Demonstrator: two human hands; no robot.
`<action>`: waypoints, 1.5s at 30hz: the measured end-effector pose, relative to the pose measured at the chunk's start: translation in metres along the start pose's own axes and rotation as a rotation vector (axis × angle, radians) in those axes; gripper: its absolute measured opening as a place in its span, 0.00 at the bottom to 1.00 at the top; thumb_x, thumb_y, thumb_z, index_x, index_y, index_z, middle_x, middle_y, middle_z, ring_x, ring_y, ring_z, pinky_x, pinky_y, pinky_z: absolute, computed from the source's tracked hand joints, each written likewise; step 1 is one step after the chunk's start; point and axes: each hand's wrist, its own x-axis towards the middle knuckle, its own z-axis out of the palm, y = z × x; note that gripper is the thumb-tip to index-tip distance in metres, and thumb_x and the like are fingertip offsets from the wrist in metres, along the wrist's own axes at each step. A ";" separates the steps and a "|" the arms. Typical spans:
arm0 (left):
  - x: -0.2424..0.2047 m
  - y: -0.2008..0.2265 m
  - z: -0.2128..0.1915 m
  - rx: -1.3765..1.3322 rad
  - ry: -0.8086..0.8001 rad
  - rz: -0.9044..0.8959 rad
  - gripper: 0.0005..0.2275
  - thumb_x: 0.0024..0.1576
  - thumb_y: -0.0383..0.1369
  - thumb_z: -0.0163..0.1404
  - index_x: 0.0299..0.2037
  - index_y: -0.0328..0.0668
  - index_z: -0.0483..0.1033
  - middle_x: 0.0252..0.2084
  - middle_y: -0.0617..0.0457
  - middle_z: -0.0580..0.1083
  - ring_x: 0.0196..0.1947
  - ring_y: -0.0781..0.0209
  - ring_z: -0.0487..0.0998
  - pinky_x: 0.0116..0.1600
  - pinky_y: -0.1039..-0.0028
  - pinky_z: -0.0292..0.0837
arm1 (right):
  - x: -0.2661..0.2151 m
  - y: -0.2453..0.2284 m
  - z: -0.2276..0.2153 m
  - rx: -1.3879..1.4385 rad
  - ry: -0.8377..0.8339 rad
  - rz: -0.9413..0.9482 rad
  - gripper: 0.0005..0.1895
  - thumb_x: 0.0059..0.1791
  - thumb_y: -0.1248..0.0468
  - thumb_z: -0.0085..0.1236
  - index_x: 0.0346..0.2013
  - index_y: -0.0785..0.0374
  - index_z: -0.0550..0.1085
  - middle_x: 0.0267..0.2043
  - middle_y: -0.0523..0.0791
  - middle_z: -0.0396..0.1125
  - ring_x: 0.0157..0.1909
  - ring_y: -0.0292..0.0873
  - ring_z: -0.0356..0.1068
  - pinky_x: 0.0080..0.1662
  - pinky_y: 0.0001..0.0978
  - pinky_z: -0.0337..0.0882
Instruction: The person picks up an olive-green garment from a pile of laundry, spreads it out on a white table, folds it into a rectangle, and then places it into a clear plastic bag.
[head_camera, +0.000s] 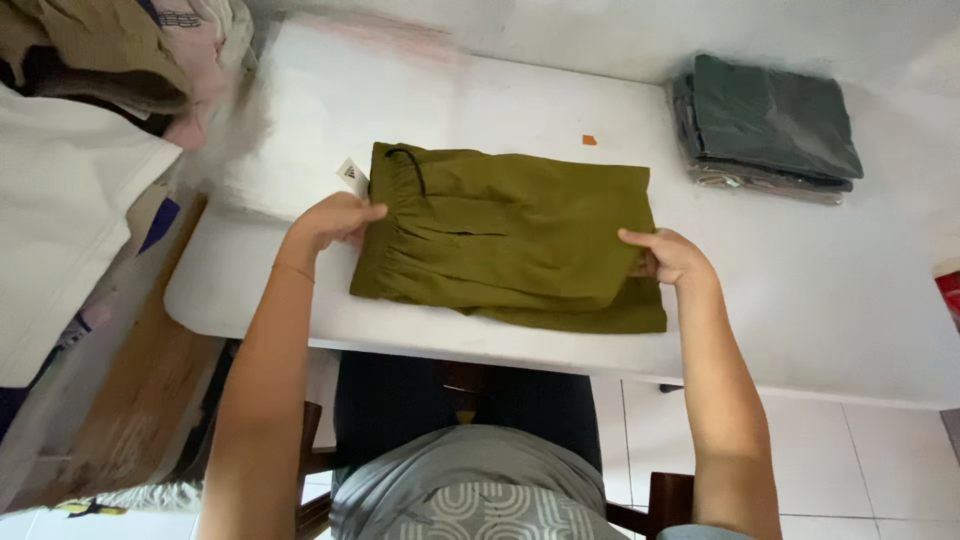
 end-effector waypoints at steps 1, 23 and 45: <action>-0.010 0.004 0.003 0.006 -0.007 0.020 0.32 0.58 0.43 0.61 0.65 0.23 0.65 0.52 0.25 0.71 0.46 0.36 0.78 0.48 0.51 0.78 | 0.006 0.008 -0.011 0.149 -0.056 -0.011 0.34 0.46 0.50 0.73 0.53 0.74 0.72 0.29 0.51 0.65 0.26 0.47 0.67 0.27 0.41 0.65; -0.024 0.020 0.015 -0.236 0.005 0.081 0.27 0.66 0.46 0.51 0.69 0.35 0.64 0.66 0.32 0.67 0.65 0.37 0.68 0.57 0.47 0.70 | -0.038 0.008 -0.022 0.328 -0.051 -0.443 0.13 0.56 0.50 0.59 0.41 0.56 0.75 0.33 0.44 0.74 0.30 0.36 0.76 0.23 0.16 0.67; -0.080 0.058 -0.004 0.125 -0.366 -0.110 0.48 0.48 0.39 0.67 0.75 0.29 0.49 0.54 0.30 0.72 0.44 0.42 0.75 0.51 0.50 0.74 | -0.145 -0.044 -0.027 -0.897 -0.067 0.075 0.45 0.42 0.48 0.71 0.61 0.79 0.69 0.44 0.67 0.75 0.45 0.60 0.79 0.46 0.46 0.78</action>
